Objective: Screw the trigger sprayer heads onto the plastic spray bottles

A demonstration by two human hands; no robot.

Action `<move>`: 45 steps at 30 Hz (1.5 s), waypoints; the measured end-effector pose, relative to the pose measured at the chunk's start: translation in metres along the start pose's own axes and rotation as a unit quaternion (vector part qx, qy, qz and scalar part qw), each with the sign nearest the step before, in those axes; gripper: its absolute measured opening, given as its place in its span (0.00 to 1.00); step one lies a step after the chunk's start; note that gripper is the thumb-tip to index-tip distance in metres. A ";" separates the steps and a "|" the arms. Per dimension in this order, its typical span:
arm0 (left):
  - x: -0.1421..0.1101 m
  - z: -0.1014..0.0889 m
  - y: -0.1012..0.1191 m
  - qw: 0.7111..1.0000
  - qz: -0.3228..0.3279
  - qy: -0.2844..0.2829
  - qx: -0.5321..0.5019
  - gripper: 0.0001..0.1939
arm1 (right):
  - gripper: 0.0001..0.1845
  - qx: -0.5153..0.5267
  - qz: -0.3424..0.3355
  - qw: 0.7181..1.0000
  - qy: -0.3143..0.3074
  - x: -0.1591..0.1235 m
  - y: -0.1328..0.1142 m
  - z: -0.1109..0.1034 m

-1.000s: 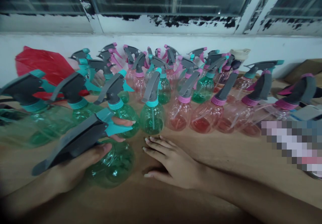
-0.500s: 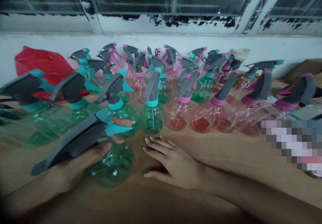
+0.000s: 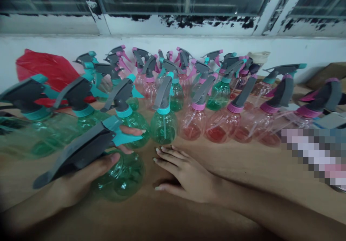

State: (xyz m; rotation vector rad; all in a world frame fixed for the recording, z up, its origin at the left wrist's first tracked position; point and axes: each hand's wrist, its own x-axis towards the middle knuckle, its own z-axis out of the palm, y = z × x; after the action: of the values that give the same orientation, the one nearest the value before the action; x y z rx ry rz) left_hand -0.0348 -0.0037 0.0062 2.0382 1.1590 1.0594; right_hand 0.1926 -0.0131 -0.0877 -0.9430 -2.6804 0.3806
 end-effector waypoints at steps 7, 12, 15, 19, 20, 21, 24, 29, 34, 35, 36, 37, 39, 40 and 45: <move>0.000 0.000 -0.002 1.000 0.012 0.001 0.009 0.19 | 0.33 0.012 -0.005 1.000 0.008 0.000 0.001 0.000; 0.000 0.002 -0.004 1.000 0.014 0.004 0.009 0.20 | 0.33 0.020 -0.003 1.000 0.015 0.000 0.000 0.000; -0.001 0.001 -0.005 1.000 0.019 -0.014 -0.002 0.20 | 0.33 0.019 -0.001 1.000 0.014 0.000 0.000 0.000; -0.001 0.000 -0.003 1.000 0.000 -0.010 0.007 0.18 | 0.34 0.018 -0.004 1.000 0.010 0.001 0.000 -0.001; -0.001 0.000 -0.002 1.000 -0.001 -0.007 0.010 0.16 | 0.34 0.016 -0.003 1.000 0.005 0.001 0.000 -0.001; -0.001 -0.001 -0.001 1.000 0.000 -0.006 0.013 0.14 | 0.34 0.014 -0.002 1.000 0.000 0.001 0.000 -0.001; -0.001 -0.003 0.001 1.000 0.005 -0.020 0.016 0.12 | 0.33 0.014 0.000 1.000 0.004 0.001 -0.001 -0.002; -0.002 -0.007 0.000 1.000 0.008 -0.030 0.007 0.06 | 0.33 0.016 0.002 1.000 -0.001 0.001 -0.001 -0.002; 0.000 -0.007 0.001 0.999 0.003 -0.044 0.005 0.06 | 0.33 0.009 0.002 1.000 -0.004 0.000 0.001 0.000; 0.000 -0.006 0.001 0.999 -0.003 -0.041 -0.001 0.08 | 0.33 0.008 0.000 1.000 -0.004 0.000 0.001 0.000; 0.000 -0.004 0.001 0.999 -0.009 -0.038 -0.007 0.10 | 0.33 0.008 -0.001 1.000 -0.006 0.000 0.001 0.000; 0.000 -0.003 0.001 0.999 -0.014 -0.038 -0.013 0.12 | 0.33 0.009 -0.002 1.000 -0.005 0.000 0.001 0.000; -0.001 -0.002 0.001 0.999 -0.022 -0.038 -0.014 0.15 | 0.33 0.012 -0.004 1.000 -0.001 0.000 0.001 0.000; -0.001 -0.001 0.001 0.999 -0.023 -0.036 -0.009 0.16 | 0.33 0.014 -0.004 1.000 0.002 0.000 0.001 0.000; 0.000 0.002 0.001 1.000 -0.028 0.003 0.014 0.14 | 0.33 0.010 -0.002 1.000 -0.002 0.001 0.000 -0.002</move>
State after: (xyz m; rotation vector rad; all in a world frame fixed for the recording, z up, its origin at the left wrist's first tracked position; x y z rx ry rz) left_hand -0.0332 -0.0047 0.0060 2.0142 1.2325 1.0277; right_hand 0.1928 -0.0124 -0.0856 -0.9314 -2.6772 0.4071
